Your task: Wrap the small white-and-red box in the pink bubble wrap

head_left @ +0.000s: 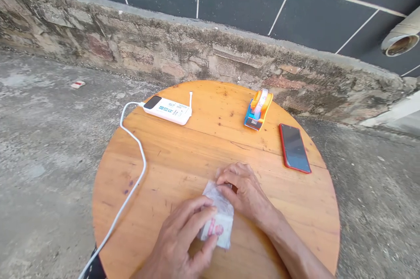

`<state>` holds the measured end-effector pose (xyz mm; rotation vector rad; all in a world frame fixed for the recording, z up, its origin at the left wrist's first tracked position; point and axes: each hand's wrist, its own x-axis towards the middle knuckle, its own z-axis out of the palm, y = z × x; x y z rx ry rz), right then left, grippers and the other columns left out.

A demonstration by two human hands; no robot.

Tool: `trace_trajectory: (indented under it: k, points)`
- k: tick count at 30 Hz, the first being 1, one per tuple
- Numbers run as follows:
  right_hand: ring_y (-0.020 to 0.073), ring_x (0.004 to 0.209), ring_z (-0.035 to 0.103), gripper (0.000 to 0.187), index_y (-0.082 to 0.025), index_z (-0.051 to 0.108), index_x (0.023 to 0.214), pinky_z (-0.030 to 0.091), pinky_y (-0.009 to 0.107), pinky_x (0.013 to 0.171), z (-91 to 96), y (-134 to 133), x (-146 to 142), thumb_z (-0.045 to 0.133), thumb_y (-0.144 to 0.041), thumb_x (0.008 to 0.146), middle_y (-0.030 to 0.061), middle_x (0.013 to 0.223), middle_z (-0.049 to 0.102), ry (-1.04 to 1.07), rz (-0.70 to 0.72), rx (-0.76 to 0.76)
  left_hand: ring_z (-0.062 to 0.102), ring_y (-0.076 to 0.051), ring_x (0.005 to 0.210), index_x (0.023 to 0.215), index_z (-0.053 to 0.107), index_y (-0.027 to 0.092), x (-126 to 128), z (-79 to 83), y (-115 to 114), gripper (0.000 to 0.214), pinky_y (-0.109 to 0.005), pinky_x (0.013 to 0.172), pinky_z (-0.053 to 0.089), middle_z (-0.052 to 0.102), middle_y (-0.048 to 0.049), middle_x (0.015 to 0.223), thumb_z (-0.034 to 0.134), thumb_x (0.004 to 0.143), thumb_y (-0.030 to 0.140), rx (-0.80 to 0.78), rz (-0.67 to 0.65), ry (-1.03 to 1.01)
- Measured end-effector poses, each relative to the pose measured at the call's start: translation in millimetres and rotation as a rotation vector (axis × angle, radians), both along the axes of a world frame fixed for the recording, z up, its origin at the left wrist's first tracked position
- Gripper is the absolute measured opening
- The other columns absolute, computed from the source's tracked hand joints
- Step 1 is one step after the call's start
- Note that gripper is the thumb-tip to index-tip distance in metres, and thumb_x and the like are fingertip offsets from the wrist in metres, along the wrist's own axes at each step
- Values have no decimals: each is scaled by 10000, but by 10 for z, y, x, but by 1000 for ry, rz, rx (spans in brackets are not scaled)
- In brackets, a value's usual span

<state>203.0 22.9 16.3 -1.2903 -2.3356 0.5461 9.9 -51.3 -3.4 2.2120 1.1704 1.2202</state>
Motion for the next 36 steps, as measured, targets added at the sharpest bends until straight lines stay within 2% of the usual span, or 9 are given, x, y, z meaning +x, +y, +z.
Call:
trace_trajectory:
  k: [5, 10, 15, 20, 25, 30, 36]
  points:
    - [184, 821, 578, 42, -234, 636, 843, 369, 346, 790, -9, 7, 5, 620, -197, 855, 17, 857, 672, 62, -10, 36, 619, -178, 1019, 1165, 527, 201, 20, -19, 17, 366, -252, 837, 544, 598, -97, 1124, 572, 814, 110, -36, -10, -17]
    - [179, 832, 596, 116, -251, 655, 927, 386, 345, 798, 18, 47, 86, 574, -182, 881, 20, 891, 678, 140, -36, 61, 623, -167, 1017, 1156, 525, 216, 39, 14, 49, 334, -245, 840, 539, 593, -85, 1127, 561, 836, 125, -98, -15, -21]
    - [177, 827, 600, 155, -232, 671, 920, 409, 322, 757, -7, 109, 159, 540, -154, 889, 24, 860, 669, 158, -116, 65, 621, -153, 1007, 1138, 530, 230, 47, 65, 71, 308, -219, 824, 527, 598, -63, 1117, 569, 844, 146, -132, -17, 9]
    - [178, 827, 606, 144, -220, 682, 881, 414, 317, 766, 31, 120, 189, 561, -143, 875, 21, 856, 684, 116, -136, 30, 617, -147, 1011, 1137, 530, 239, 53, 91, 74, 303, -213, 831, 517, 601, -48, 1114, 573, 849, 158, -136, -7, 21]
    - [162, 803, 607, 140, -221, 676, 863, 416, 301, 764, 85, 101, 224, 567, -134, 872, 7, 836, 688, 143, -93, -19, 610, -151, 1019, 1145, 519, 248, 49, 97, 66, 304, -224, 831, 517, 592, -49, 1127, 563, 856, 163, -165, -15, 35]
    - [157, 796, 599, 138, -228, 678, 859, 412, 297, 764, 63, 88, 193, 584, -127, 867, 1, 819, 679, 194, -63, 7, 609, -157, 1018, 1144, 515, 255, 45, 106, 65, 304, -236, 828, 517, 592, -51, 1131, 566, 857, 169, -174, -15, 47]
    - [150, 896, 593, 170, -265, 678, 976, 390, 303, 819, 106, 37, 158, 632, -153, 857, -5, 958, 674, 228, 120, -33, 608, -160, 1018, 1149, 511, 265, 53, 128, 79, 312, -242, 826, 516, 597, -45, 1126, 559, 858, 163, -165, -26, 38]
